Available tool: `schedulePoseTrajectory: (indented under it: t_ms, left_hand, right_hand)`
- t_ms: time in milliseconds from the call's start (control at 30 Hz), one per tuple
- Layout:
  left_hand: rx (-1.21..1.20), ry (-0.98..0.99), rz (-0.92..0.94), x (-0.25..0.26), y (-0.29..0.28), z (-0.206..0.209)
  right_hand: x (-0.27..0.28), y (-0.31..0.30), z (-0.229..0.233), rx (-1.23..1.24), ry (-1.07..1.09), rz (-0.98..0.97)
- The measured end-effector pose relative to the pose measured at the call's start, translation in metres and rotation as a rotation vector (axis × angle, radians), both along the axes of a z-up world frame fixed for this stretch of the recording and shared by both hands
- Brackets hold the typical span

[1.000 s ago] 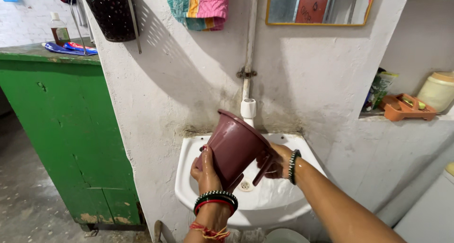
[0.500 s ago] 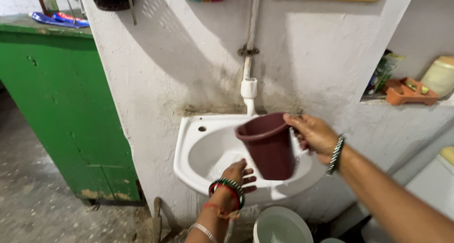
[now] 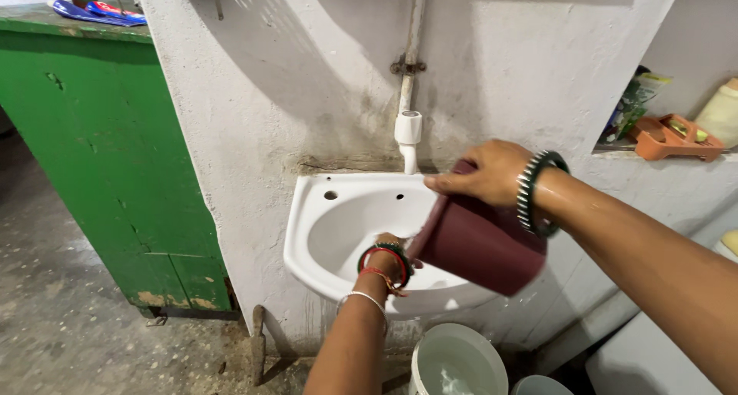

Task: The person scrubs a white wall-mounted sink with a pink sponge, focusing on the basin and edges. They then use a maroon cup to scoop water from a bucket and rinse the sink multiple times, pouring water over the sponge and into the basin.

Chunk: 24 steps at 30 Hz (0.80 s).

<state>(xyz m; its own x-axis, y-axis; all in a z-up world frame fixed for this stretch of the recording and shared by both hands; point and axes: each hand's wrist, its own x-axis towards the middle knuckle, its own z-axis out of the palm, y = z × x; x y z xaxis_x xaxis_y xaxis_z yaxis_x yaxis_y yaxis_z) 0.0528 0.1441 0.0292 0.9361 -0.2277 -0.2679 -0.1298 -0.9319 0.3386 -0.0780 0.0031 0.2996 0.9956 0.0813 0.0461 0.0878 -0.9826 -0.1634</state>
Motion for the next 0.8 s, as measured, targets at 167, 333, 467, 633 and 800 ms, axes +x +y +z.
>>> schedulePoseTrajectory:
  t_ms: [167,333,467,633,800]
  left_hand:
    - [0.160,-0.169,-0.048,0.051,0.015,-0.019]
    - [0.277,-0.252,-0.120,0.082,0.025,-0.027]
    - [0.559,-0.186,-0.406,0.065,0.029,-0.010]
    - [0.490,-0.302,-0.478,0.053,0.028,-0.004]
    - [0.515,-0.540,-0.577,0.031,0.029,-0.015]
  right_hand:
    - [0.011,0.018,0.014,0.017,-0.158,0.047]
    - [0.019,-0.005,0.005,0.535,-0.216,-0.104]
    - [0.028,-0.050,-0.013,0.780,-0.042,-0.173]
    - [0.045,-0.077,-0.037,0.703,0.083,-0.218]
    - [0.053,-0.069,-0.035,0.508,-0.051,-0.218]
